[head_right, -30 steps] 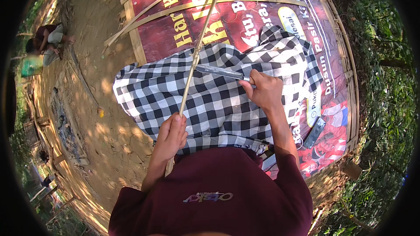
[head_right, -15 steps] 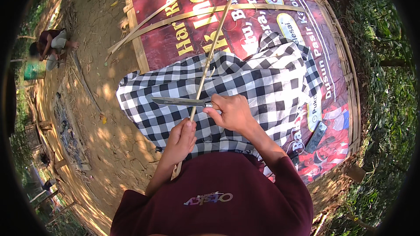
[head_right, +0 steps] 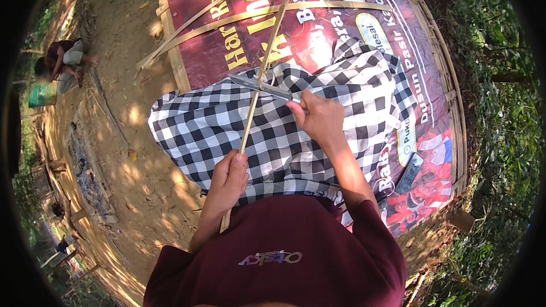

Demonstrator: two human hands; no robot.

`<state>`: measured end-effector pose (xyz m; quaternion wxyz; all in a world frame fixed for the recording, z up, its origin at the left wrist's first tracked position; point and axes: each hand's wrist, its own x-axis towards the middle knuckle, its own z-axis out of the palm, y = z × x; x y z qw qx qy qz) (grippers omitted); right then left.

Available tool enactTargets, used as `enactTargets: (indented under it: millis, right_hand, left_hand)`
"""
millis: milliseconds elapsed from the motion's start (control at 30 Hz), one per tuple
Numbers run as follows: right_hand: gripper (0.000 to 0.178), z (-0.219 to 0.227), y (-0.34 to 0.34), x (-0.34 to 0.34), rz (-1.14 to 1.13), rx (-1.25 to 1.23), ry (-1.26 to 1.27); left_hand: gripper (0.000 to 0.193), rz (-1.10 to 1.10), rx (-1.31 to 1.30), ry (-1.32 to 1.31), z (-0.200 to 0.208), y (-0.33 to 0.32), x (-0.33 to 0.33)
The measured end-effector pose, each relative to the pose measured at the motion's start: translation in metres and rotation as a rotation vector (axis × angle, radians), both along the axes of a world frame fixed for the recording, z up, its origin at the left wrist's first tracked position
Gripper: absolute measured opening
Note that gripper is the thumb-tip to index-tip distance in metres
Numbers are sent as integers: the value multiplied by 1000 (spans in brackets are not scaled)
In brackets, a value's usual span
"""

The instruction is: The person uses a knife to shave and smooth several thin strips of bamboo while sitting on the ground.

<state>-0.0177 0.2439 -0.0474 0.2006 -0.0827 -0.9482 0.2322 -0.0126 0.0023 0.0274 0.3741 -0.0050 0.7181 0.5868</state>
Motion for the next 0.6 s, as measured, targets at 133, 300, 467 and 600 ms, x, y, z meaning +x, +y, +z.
enactTargets:
  millis: [133, 300, 467, 600]
  right_hand:
    - [43, 2, 25, 5, 62, 57, 21]
    - [44, 10, 18, 5, 124, -312, -52]
    - [42, 16, -8, 18, 420, -755, -269]
    - [40, 28, -30, 18, 442, -449, -115]
  left_hand:
    - [36, -48, 23, -15, -4, -2, 7]
    - [31, -24, 155, 24, -9, 6, 7]
    - [31, -35, 141, 26, -6, 7, 2]
    - [31, -34, 127, 27, -9, 7, 4]
